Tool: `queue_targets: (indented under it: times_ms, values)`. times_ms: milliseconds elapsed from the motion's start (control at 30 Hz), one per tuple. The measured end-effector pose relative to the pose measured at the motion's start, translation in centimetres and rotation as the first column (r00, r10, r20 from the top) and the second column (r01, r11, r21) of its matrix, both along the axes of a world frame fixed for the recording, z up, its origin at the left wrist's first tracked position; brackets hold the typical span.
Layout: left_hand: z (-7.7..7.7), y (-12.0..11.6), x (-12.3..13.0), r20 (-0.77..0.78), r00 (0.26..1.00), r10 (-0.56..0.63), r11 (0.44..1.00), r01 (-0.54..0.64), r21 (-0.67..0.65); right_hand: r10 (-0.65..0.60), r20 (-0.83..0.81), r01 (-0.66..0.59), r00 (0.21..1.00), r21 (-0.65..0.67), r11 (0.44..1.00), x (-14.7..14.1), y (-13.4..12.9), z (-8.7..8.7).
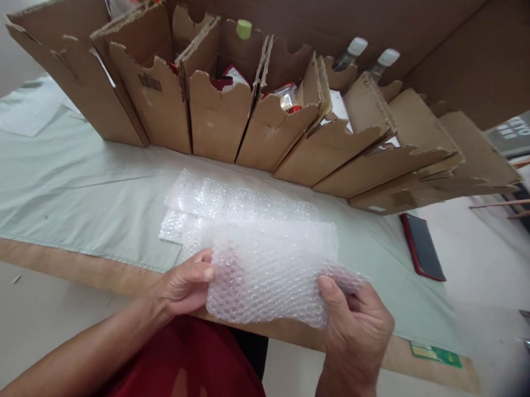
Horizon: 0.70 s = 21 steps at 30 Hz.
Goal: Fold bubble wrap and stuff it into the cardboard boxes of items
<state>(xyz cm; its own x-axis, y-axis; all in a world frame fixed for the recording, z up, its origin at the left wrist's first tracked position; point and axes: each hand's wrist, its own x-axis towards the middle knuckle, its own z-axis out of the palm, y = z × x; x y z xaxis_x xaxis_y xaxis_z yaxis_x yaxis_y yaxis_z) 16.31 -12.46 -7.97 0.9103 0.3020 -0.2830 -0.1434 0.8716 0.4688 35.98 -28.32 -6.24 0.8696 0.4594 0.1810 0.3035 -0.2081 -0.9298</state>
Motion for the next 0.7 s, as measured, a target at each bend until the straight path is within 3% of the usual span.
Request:
queue_targets:
  times_ms: [100,167,233,300,400,467,533,600,700]
  values:
    - [1.6,2.4,-0.5,-0.128,0.985,0.118,0.976,-0.092,0.196,0.014,0.007,-0.014,1.0,0.009,1.0,0.9,1.2,1.0]
    - [2.7,4.4,-0.6,-0.208,0.947,0.246,0.899,-0.143,0.414,0.055,0.074,-0.054,0.996,-0.013,0.998,1.8,2.9,1.4]
    - [3.2,6.3,-0.4,-0.257,0.883,0.393,0.724,-0.125,0.679,0.132,0.17,-0.119,0.976,-0.083,0.989,2.9,5.0,1.1]
    - [2.9,7.9,0.0,-0.307,0.792,0.527,0.463,0.035,0.886,0.227,0.266,-0.169,0.937,-0.222,0.96,4.1,7.0,0.0]
    - [1.6,8.7,0.5,-0.305,0.651,0.695,0.075,0.356,0.931,0.327,0.407,-0.122,0.853,-0.455,0.882,5.2,8.8,-2.2]
    - [1.0,8.0,0.8,-0.204,0.637,0.744,-0.115,0.422,0.899,0.335,0.543,-0.029,0.77,-0.495,0.869,5.3,8.9,-3.0]
    - [0.9,6.7,1.2,-0.089,0.692,0.717,-0.27,0.392,0.88,0.279,0.694,0.062,0.663,-0.422,0.904,5.0,8.4,-3.0]
    - [0.9,5.3,1.8,-0.046,0.79,0.612,-0.388,0.35,0.853,0.239,0.796,0.08,0.556,-0.337,0.938,4.3,7.9,-2.6]
    - [0.3,4.2,2.9,-0.21,0.879,0.427,-0.451,0.409,0.794,0.397,0.813,-0.046,0.425,-0.419,0.907,3.2,7.7,-3.1]
